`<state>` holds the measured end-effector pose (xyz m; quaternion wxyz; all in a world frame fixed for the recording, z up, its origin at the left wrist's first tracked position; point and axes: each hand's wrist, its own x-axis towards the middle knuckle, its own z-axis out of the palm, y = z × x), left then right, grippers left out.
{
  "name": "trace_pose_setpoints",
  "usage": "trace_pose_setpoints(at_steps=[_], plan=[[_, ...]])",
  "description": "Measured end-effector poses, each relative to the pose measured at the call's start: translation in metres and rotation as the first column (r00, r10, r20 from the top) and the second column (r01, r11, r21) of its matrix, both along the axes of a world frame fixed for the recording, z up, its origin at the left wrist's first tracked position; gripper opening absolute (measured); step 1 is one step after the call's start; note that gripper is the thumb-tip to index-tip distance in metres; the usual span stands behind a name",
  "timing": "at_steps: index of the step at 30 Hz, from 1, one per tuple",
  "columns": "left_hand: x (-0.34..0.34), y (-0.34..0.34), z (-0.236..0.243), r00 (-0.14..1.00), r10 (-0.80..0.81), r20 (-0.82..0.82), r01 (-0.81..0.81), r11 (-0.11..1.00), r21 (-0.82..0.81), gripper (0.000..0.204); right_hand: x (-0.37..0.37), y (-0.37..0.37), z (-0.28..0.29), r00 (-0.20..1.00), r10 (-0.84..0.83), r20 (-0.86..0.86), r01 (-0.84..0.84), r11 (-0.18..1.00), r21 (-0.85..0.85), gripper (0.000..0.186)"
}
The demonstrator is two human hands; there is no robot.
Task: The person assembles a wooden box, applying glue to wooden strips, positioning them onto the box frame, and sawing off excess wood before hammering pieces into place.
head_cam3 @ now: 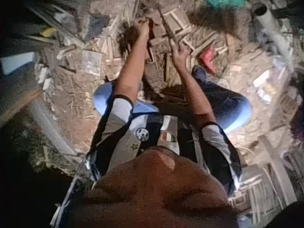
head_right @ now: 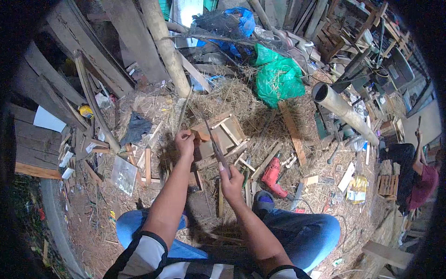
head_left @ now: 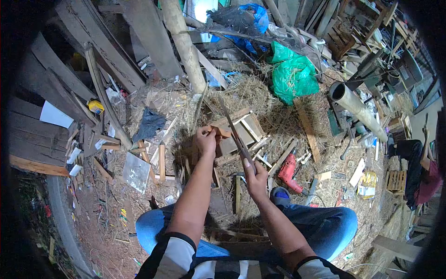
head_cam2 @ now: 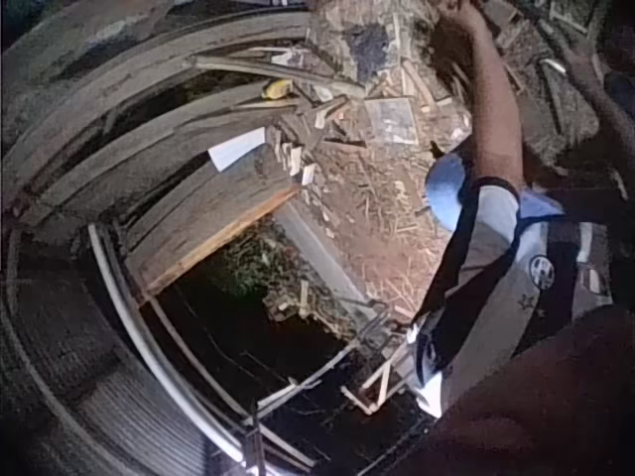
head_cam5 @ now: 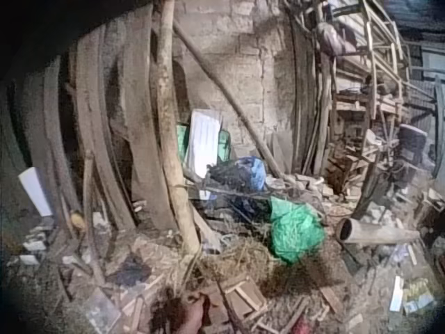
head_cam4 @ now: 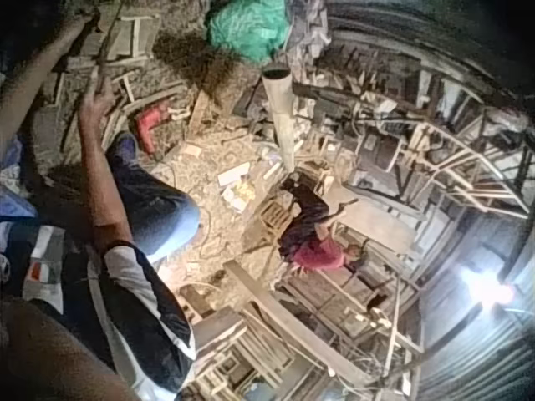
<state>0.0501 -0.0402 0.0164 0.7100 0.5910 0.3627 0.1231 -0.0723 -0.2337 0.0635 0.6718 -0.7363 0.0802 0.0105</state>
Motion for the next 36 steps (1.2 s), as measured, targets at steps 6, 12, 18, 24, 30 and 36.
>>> trace_pose_setpoints(at_steps=[6,12,18,24,30,36], plan=[[0.003,-0.006,-0.025,0.998,-0.017,-0.054,0.029,0.971,0.237,0.018,-0.002,0.003,-0.001,1.000,-0.004,0.025,0.004,1.000,0.027,0.042],[0.003,0.009,-0.030,0.988,-0.149,0.042,0.119,0.901,0.417,0.025,0.002,-0.004,0.003,0.999,-0.032,0.011,0.032,0.999,0.016,0.042],[0.004,0.000,0.013,0.936,-0.319,-0.148,0.329,0.644,0.691,0.025,-0.001,-0.004,0.001,1.000,-0.025,0.011,0.025,1.000,-0.010,0.044],[-0.009,0.015,-0.016,0.964,-0.266,-0.010,0.153,0.524,0.838,0.022,-0.002,-0.004,-0.010,0.999,-0.027,0.022,0.028,0.998,-0.050,0.044],[-0.043,-0.004,-0.019,0.942,-0.332,0.038,0.149,0.518,0.842,0.025,0.001,-0.004,-0.016,0.999,-0.039,0.012,0.040,0.999,-0.009,0.043],[-0.038,0.018,-0.018,0.927,-0.370,-0.059,0.248,0.487,0.837,0.027,0.001,-0.003,-0.009,1.000,-0.023,0.005,0.023,1.000,0.008,0.045]])
